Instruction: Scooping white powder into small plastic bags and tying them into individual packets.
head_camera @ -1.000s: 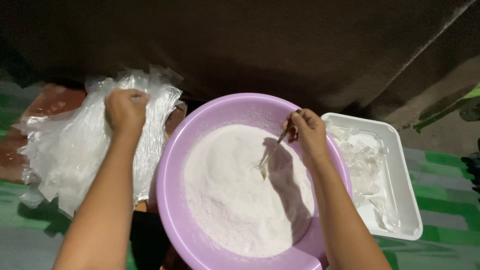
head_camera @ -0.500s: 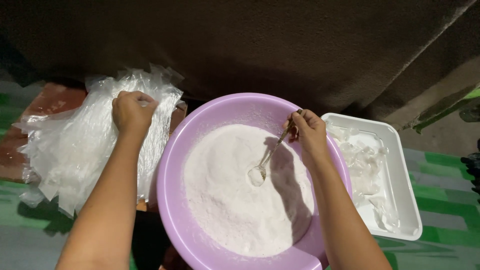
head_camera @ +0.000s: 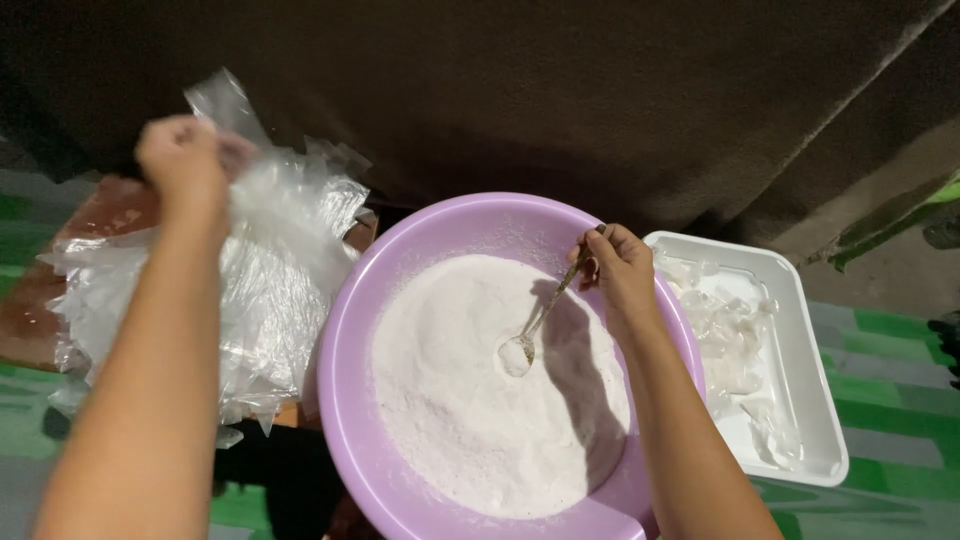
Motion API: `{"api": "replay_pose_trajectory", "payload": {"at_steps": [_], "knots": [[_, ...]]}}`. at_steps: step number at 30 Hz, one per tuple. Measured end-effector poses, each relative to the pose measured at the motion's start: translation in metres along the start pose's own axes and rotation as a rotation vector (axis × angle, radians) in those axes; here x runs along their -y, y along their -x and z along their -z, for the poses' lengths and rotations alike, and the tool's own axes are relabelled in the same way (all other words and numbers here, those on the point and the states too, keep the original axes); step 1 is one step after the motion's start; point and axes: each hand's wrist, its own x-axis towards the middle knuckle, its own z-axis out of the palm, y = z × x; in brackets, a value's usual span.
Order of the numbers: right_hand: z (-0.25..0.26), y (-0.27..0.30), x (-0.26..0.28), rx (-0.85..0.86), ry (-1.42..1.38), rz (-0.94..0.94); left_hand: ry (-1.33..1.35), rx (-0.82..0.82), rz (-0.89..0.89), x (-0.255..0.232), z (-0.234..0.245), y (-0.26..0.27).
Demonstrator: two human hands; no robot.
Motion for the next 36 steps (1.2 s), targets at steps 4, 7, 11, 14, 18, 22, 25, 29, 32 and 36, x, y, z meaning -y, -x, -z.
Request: {"api": "replay_pose_trajectory", "payload": {"at_steps": [4,7,11,14,18,22,25,29,32,36], "knots": [[-0.002,0.000,0.000,-0.004,0.026,-0.028,0.376,0.016,0.022,-0.052,0.007,0.002],[-0.007,0.002,0.002,0.052,0.072,-0.089,0.286,0.214,-0.071,-0.161,-0.004,0.094],[0.006,-0.009,-0.010,0.071,0.021,0.006,-0.240,0.738,0.047,-0.263,-0.015,0.222],[0.024,-0.021,-0.014,-0.030,-0.038,0.077,-0.802,0.907,0.017,-0.188,-0.041,0.242],[0.033,-0.022,-0.003,-0.116,-0.110,0.097,-1.114,1.011,-0.329,-0.126,-0.050,0.235],[0.031,-0.021,0.000,-0.118,-0.140,0.097,-1.123,1.136,-0.126,-0.165,-0.029,0.241],[0.035,-0.023,-0.002,-0.156,-0.225,0.113,-0.671,1.302,-0.040,-0.166,-0.027,0.238],[0.049,-0.030,0.002,-0.259,-0.333,0.180,0.000,1.241,0.098,-0.108,-0.067,0.220],[0.069,-0.036,-0.003,-0.360,-0.382,0.222,0.212,1.132,0.189,-0.079,-0.094,0.216],[0.088,-0.036,-0.004,-0.452,-0.437,0.292,0.271,1.033,0.249,-0.057,-0.100,0.222]]}}
